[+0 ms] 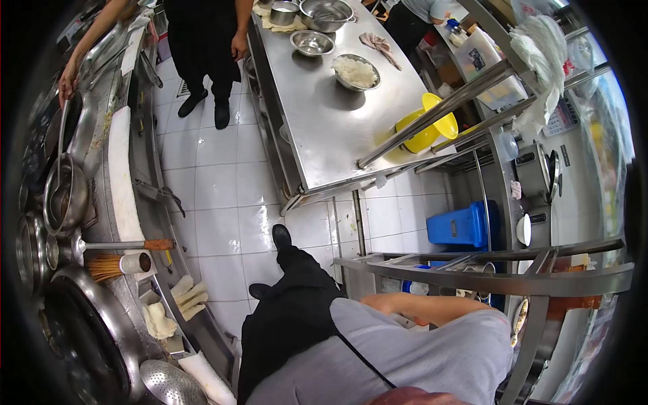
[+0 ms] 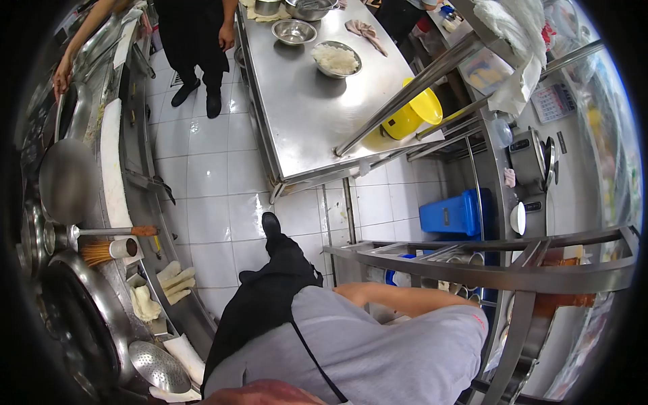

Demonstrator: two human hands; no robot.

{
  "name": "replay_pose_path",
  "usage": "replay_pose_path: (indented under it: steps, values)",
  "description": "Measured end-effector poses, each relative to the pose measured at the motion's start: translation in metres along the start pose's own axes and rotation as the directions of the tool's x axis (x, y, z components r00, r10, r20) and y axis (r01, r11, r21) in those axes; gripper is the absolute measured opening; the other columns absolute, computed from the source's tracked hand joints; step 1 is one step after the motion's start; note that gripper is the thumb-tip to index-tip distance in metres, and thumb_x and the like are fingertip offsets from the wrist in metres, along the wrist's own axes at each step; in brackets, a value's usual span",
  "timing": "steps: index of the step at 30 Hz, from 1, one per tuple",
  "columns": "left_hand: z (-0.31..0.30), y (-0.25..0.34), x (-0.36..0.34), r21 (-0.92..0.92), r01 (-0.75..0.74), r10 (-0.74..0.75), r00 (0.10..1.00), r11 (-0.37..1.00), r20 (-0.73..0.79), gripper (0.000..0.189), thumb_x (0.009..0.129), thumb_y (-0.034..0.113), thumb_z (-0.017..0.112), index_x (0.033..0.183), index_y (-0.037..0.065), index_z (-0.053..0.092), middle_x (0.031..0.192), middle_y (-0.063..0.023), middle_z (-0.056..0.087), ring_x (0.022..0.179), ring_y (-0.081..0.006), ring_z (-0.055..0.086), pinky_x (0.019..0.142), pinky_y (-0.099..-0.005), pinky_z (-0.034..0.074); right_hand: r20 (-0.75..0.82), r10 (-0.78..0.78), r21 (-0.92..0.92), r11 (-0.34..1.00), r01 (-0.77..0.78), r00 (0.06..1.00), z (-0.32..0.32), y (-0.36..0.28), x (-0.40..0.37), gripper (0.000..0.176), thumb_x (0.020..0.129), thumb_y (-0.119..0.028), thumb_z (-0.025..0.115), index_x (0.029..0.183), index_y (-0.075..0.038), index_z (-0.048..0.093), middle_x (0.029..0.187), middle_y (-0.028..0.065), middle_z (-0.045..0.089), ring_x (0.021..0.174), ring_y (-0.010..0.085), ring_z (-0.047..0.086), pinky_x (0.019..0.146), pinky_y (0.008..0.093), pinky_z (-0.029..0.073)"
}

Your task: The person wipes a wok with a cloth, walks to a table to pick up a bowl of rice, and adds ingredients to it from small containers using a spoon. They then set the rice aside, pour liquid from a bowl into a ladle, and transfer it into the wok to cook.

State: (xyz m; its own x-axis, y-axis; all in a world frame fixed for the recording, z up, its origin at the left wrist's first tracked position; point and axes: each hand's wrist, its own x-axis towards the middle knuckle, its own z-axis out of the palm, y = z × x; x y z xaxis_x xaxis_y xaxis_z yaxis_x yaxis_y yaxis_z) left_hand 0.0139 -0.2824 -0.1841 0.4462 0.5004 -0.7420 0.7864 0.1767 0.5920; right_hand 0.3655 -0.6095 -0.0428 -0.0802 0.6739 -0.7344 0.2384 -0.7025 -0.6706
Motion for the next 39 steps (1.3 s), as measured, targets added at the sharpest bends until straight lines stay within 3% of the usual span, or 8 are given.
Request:
replay_pose_path:
  steps: [8,11,17,24,26,28,31,39]
  values:
    - [-0.011,0.003,-0.016,-0.001,0.022,-0.022,0.999,1.000,0.024,0.017,0.090,0.008,0.062,0.104,0.000,0.066,0.090,-0.0057,0.068,0.077,-0.0157,0.062,0.075,-0.0296,0.050,0.177,0.119,-0.094,0.990,-0.103,0.977,-0.046,-0.017,0.038,0.023,0.072,-0.021,0.068,0.083,-0.001,0.069,0.071,0.0117,0.067,0.054,0.0205,0.066,0.044,0.0330,0.050]
    - [-0.018,0.005,-0.024,0.014,0.036,-0.037,0.998,0.999,0.058,0.017,0.090,0.008,0.062,0.104,0.000,0.066,0.090,-0.0056,0.068,0.076,-0.0157,0.062,0.075,-0.0296,0.050,0.134,0.308,-0.196,0.940,-0.279,0.942,-0.062,-0.041,0.041,0.026,0.071,-0.026,0.070,0.079,-0.001,0.070,0.073,0.0146,0.069,0.064,0.0276,0.069,0.053,0.0388,0.054]
    - [-0.060,0.020,-0.067,0.070,0.093,-0.108,0.962,0.993,0.249,0.016,0.091,0.008,0.062,0.104,0.000,0.066,0.090,-0.0054,0.068,0.076,-0.0159,0.062,0.075,-0.0297,0.051,-0.084,-0.056,-0.560,0.829,-0.001,0.995,-0.090,-0.080,0.065,0.036,0.068,-0.038,0.070,0.083,-0.006,0.074,0.082,0.0188,0.071,0.086,0.0402,0.067,0.076,0.0469,0.054]
    - [-0.088,0.129,-0.059,-0.156,-0.389,0.386,0.921,0.908,-0.047,0.029,0.095,0.023,0.059,0.114,0.001,0.066,0.109,-0.0061,0.068,0.100,-0.0146,0.061,0.089,-0.0297,0.046,0.323,0.108,-0.202,0.978,-0.043,0.940,-0.120,-0.109,0.075,0.018,0.070,-0.018,0.062,0.070,-0.003,0.071,0.071,0.0162,0.069,0.067,0.0334,0.068,0.063,0.0419,0.053]
    - [-0.061,0.174,-0.040,-0.311,-0.389,0.424,0.904,0.867,0.050,0.032,0.096,0.017,0.058,0.122,0.001,0.065,0.122,-0.0088,0.064,0.113,-0.0151,0.056,0.101,-0.0298,0.040,0.090,-0.190,-0.146,0.969,0.201,0.978,-0.134,-0.100,0.103,0.016,0.077,-0.016,0.060,0.072,-0.004,0.070,0.074,0.0168,0.070,0.072,0.0345,0.068,0.067,0.0438,0.053]
    - [-0.034,0.191,-0.014,-0.357,-0.370,0.474,0.839,0.858,0.268,0.042,0.099,0.025,0.055,0.135,0.004,0.059,0.133,-0.0088,0.061,0.122,-0.0161,0.053,0.108,-0.0300,0.034,-0.432,-0.266,-0.436,0.898,0.058,0.862,-0.126,-0.122,0.125,0.016,0.082,-0.019,0.062,0.080,-0.006,0.070,0.078,0.0168,0.071,0.079,0.0355,0.069,0.072,0.0459,0.053]
    - [-0.016,0.217,-0.006,-0.238,-0.213,0.319,0.651,0.948,0.689,0.046,0.102,0.031,0.052,0.139,0.004,0.056,0.138,-0.0080,0.058,0.127,-0.0166,0.050,0.112,-0.0301,0.031,-0.415,-0.325,-0.515,0.854,0.075,0.850,-0.118,-0.140,0.139,0.019,0.085,-0.024,0.063,0.090,-0.007,0.070,0.082,0.0168,0.071,0.084,0.0365,0.068,0.076,0.0474,0.053]
    - [0.001,0.215,0.039,-0.388,-0.201,0.413,0.678,0.900,0.608,0.045,0.101,0.032,0.055,0.133,0.001,0.059,0.136,-0.0091,0.060,0.131,-0.0185,0.050,0.112,-0.0309,0.034,-0.377,-0.341,-0.408,0.896,0.176,0.861,-0.141,-0.121,0.148,0.022,0.088,-0.027,0.065,0.094,-0.007,0.071,0.084,0.0161,0.071,0.081,0.0361,0.068,0.073,0.0457,0.052]
